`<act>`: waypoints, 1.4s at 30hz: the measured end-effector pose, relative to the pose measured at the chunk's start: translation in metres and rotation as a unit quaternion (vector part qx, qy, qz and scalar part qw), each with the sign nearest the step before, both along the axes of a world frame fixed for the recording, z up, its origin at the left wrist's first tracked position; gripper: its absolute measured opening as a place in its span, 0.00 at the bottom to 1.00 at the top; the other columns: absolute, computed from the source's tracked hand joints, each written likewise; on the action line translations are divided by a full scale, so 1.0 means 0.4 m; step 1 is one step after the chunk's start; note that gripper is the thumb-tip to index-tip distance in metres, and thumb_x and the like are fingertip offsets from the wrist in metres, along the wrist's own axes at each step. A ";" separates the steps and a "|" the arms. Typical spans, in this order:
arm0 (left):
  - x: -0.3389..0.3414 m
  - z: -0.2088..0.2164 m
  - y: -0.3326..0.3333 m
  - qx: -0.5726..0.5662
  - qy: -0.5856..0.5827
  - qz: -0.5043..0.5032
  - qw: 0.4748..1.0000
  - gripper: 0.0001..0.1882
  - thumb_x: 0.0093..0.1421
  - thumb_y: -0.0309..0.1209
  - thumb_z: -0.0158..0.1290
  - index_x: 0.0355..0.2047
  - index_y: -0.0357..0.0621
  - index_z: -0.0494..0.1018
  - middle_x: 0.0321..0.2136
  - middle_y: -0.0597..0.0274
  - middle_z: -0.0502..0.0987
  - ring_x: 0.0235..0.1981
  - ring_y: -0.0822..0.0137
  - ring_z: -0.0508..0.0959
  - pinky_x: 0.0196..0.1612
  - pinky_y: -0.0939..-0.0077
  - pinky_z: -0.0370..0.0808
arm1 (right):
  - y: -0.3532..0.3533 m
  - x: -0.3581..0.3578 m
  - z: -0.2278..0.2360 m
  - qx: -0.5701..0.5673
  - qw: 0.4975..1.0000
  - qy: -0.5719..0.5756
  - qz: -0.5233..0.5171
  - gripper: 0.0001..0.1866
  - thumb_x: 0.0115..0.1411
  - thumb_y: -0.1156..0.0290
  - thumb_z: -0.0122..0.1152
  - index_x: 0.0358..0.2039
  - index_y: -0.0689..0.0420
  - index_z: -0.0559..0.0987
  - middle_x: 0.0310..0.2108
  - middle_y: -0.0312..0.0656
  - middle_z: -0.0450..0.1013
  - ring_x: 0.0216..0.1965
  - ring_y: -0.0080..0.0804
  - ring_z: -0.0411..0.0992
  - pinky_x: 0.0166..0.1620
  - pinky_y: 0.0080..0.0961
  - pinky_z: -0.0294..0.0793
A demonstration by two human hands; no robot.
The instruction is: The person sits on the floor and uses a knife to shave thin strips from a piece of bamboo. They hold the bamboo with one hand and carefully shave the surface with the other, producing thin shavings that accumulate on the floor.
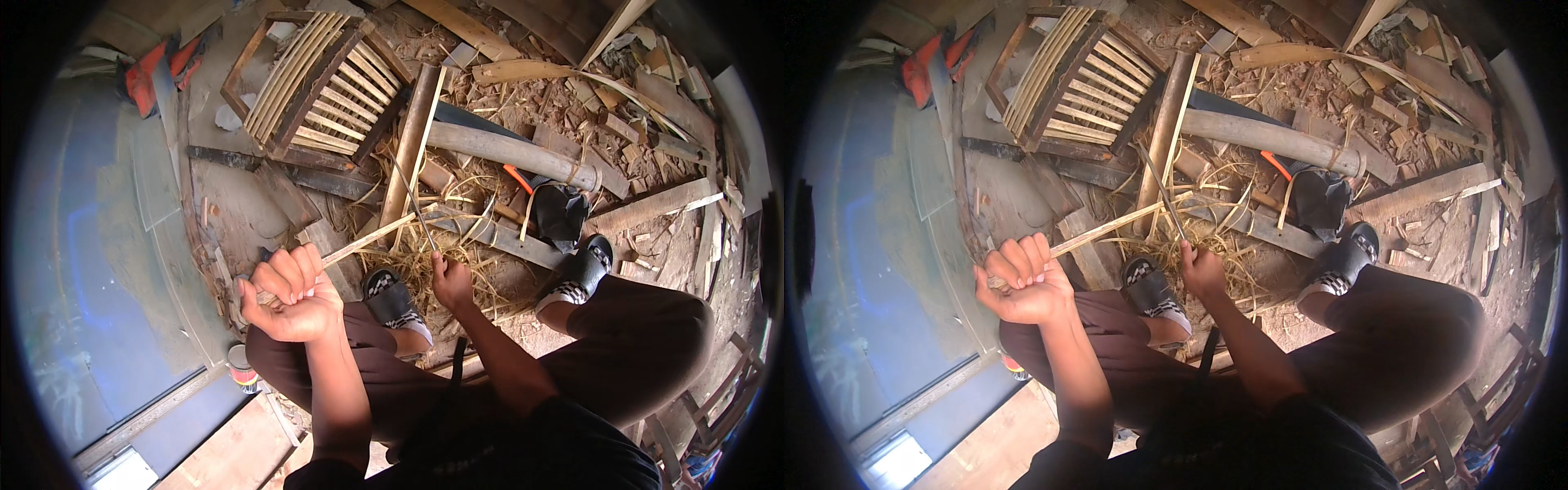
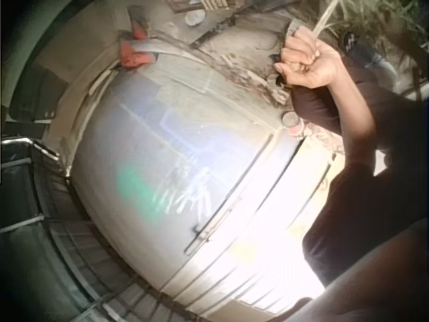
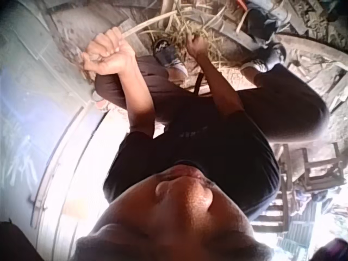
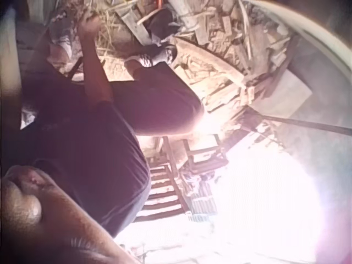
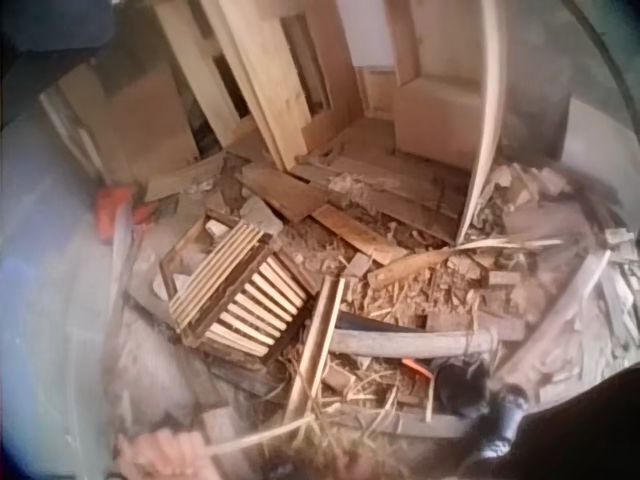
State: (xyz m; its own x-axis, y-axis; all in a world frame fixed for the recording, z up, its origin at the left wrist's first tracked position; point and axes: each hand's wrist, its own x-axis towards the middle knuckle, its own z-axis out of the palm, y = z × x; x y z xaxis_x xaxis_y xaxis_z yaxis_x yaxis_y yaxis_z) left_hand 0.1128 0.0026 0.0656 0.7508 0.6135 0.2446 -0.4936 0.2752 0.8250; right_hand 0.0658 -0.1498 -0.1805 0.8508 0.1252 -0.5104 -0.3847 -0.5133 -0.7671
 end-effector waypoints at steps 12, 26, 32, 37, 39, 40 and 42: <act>-0.001 0.000 0.000 -0.006 -0.007 0.001 1.000 0.28 0.69 0.46 0.38 0.12 0.51 0.51 0.10 0.69 0.51 0.13 0.73 0.46 0.22 0.75 0.47 | -0.017 -0.051 -0.118 0.028 0.994 0.066 -0.079 0.23 0.70 0.56 0.53 0.26 0.64 0.73 0.11 0.40 0.65 0.13 0.31 0.63 0.19 0.39 0.61; -0.011 -0.009 0.004 -0.003 -0.002 0.000 1.000 0.29 0.70 0.50 0.39 0.13 0.53 0.51 0.09 0.70 0.50 0.13 0.74 0.45 0.22 0.75 0.47 | -0.052 -0.086 -0.102 -0.053 0.994 0.088 -0.033 0.38 0.68 0.38 0.46 0.29 0.67 0.81 0.22 0.61 0.76 0.31 0.58 0.77 0.39 0.51 0.72; -0.044 -0.015 -0.035 0.057 -0.046 -0.090 0.993 0.27 0.75 0.35 0.36 0.15 0.50 0.49 0.10 0.72 0.48 0.12 0.75 0.46 0.21 0.73 0.49 | -0.026 -0.085 -0.041 0.075 0.989 0.088 -0.096 0.36 0.64 0.41 0.57 0.25 0.69 0.79 0.22 0.60 0.76 0.27 0.57 0.76 0.36 0.47 0.72; -0.108 0.015 -0.042 0.090 -0.002 -0.138 0.986 0.26 0.73 0.35 0.34 0.14 0.51 0.50 0.10 0.71 0.49 0.14 0.74 0.45 0.23 0.72 0.49 | -0.039 -0.103 -0.006 0.087 0.996 0.014 0.004 0.20 0.57 0.58 0.65 0.29 0.67 0.79 0.25 0.61 0.77 0.30 0.59 0.77 0.36 0.46 0.75; -0.108 0.006 -0.056 0.110 -0.013 -0.141 0.984 0.25 0.72 0.34 0.35 0.14 0.51 0.49 0.10 0.71 0.48 0.14 0.74 0.45 0.22 0.72 0.49 | -0.036 -0.112 0.001 0.071 0.997 -0.007 0.007 0.16 0.56 0.63 0.63 0.32 0.67 0.78 0.23 0.58 0.75 0.28 0.52 0.76 0.34 0.44 0.74; -0.113 -0.001 -0.064 0.101 -0.028 -0.145 0.984 0.24 0.70 0.32 0.36 0.14 0.50 0.49 0.10 0.71 0.48 0.14 0.74 0.46 0.22 0.72 0.49 | -0.036 -0.118 0.006 0.082 0.996 -0.028 0.011 0.16 0.57 0.64 0.64 0.34 0.67 0.77 0.19 0.53 0.74 0.22 0.43 0.73 0.30 0.41 0.72; -0.127 -0.002 -0.074 0.126 -0.042 -0.164 0.978 0.23 0.69 0.32 0.37 0.14 0.50 0.49 0.10 0.71 0.49 0.13 0.74 0.46 0.22 0.72 0.49 | -0.038 -0.113 0.034 0.101 0.993 -0.058 0.024 0.15 0.58 0.66 0.64 0.34 0.67 0.77 0.16 0.49 0.72 0.18 0.35 0.72 0.26 0.38 0.71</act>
